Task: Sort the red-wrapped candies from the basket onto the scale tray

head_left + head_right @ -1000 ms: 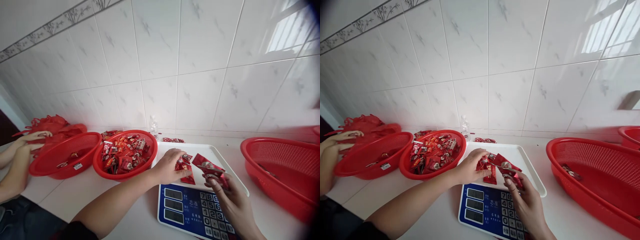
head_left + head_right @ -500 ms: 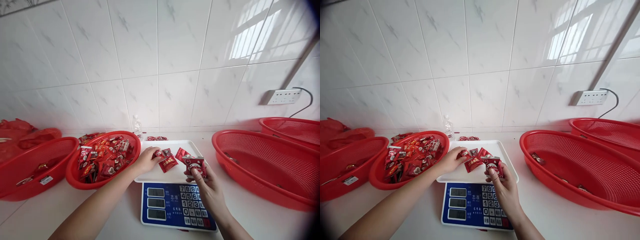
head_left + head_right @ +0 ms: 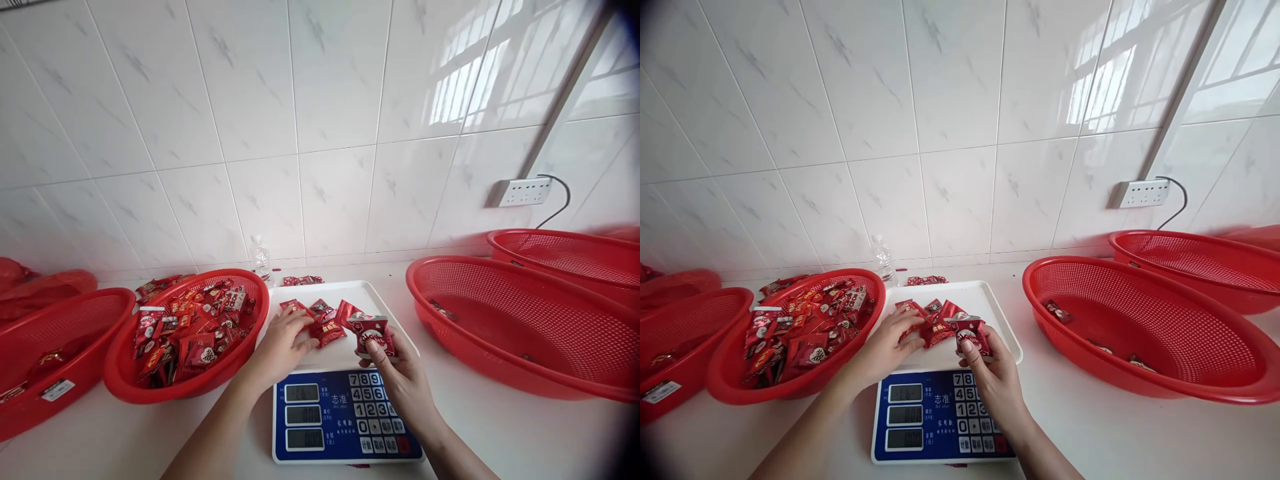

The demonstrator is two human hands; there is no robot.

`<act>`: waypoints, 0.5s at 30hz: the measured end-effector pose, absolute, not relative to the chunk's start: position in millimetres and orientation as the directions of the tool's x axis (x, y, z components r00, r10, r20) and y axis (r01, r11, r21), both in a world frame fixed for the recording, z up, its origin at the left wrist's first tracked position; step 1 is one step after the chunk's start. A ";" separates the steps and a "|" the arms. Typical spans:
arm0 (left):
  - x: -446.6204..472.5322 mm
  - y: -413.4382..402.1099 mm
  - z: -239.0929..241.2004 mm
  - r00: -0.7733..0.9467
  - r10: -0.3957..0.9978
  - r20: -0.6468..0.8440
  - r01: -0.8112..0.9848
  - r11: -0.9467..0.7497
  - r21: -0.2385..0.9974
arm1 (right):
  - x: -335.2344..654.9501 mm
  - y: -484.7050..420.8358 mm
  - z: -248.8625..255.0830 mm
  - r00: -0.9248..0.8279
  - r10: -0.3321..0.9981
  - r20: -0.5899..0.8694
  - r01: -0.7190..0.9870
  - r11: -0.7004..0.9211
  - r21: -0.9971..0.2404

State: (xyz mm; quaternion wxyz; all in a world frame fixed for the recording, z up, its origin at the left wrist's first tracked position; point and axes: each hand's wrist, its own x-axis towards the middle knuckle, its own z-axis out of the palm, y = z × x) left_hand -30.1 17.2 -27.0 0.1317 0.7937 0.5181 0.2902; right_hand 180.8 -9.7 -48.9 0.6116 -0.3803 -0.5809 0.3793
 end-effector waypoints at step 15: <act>-14.4 -46.7 -55.2 0.180 0.843 0.507 0.025 -0.519 0.854 | 177.1 -26.1 -60.7 -0.203 0.626 0.753 0.215 0.778 -0.590</act>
